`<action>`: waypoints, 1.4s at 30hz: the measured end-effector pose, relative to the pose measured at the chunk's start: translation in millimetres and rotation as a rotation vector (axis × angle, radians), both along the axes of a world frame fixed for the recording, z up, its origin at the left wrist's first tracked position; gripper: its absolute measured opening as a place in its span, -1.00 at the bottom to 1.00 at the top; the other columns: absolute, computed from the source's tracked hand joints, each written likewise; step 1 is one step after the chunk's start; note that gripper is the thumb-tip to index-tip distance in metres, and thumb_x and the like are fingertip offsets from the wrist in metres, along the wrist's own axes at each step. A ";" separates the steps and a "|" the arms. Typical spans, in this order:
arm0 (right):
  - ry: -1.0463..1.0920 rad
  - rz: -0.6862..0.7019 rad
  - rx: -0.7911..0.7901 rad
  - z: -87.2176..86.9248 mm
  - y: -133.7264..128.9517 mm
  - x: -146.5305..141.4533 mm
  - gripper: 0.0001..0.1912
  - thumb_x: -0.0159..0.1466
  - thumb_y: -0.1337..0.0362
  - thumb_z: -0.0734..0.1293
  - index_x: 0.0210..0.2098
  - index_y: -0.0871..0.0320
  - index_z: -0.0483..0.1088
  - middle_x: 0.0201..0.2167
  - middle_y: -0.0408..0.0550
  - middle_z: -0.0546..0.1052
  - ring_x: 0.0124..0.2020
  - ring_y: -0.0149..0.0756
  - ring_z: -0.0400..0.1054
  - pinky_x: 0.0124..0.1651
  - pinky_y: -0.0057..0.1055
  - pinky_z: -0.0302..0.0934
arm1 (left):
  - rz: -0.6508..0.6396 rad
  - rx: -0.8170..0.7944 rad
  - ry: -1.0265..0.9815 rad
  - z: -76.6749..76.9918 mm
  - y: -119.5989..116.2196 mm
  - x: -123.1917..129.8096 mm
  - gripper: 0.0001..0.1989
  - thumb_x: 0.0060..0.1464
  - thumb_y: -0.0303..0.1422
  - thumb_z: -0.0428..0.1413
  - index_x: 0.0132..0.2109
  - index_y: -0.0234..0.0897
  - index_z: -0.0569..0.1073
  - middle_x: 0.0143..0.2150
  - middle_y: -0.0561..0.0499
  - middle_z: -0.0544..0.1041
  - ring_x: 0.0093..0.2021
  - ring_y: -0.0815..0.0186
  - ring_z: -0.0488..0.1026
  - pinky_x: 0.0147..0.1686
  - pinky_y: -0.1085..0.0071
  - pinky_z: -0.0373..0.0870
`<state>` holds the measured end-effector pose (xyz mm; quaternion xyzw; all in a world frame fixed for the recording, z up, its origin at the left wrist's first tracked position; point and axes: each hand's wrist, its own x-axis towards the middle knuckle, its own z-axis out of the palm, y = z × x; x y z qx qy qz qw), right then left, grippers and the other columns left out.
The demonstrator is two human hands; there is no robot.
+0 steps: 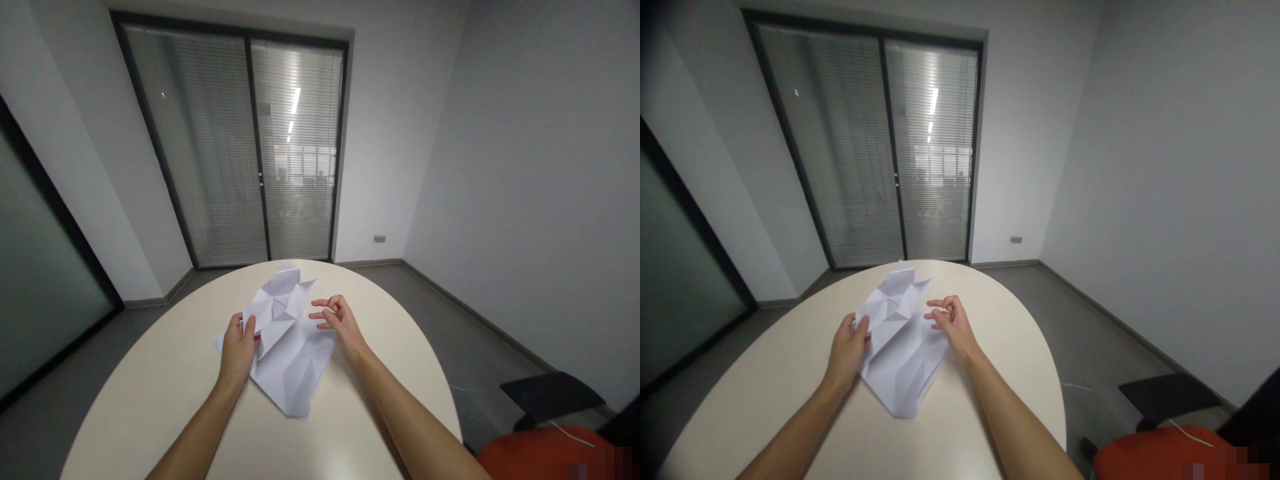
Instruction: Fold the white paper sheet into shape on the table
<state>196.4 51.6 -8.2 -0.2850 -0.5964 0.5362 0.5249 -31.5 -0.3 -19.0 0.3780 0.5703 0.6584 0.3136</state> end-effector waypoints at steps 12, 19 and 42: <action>0.013 -0.126 -0.258 -28.2 1.4 -28.7 -0.04 0.01 0.12 0.53 0.22 -0.04 -0.09 -0.07 -0.03 0.52 -0.29 -0.21 0.53 -0.23 -0.23 0.46 | 0.116 0.128 0.453 4.9 -18.7 18.1 -0.66 0.22 -0.04 0.03 -0.11 -0.23 0.38 -0.34 -0.04 0.58 -0.36 0.19 0.56 -0.39 0.38 0.45; 0.066 -0.099 -0.199 -21.9 8.9 -15.6 -0.22 0.02 0.30 0.44 0.20 -0.02 0.13 -0.15 -0.08 0.56 -0.26 -0.25 0.52 -0.16 -0.29 0.41 | -0.161 -0.053 -0.218 1.4 -6.2 12.8 -0.56 0.03 -0.10 0.23 -0.05 -0.26 0.36 -0.17 -0.09 0.60 -0.30 0.20 0.58 -0.39 0.35 0.51; 0.483 0.112 -0.388 2.5 -3.8 -12.2 -0.57 0.13 0.23 0.44 -0.01 0.18 0.46 -0.14 0.07 0.66 -0.04 0.06 0.55 0.05 -0.08 0.43 | -0.400 -0.178 -0.606 -8.1 -4.2 10.2 -0.70 0.09 -0.36 0.25 -0.01 -0.28 0.48 -0.20 -0.07 0.67 -0.24 0.13 0.66 -0.25 0.31 0.59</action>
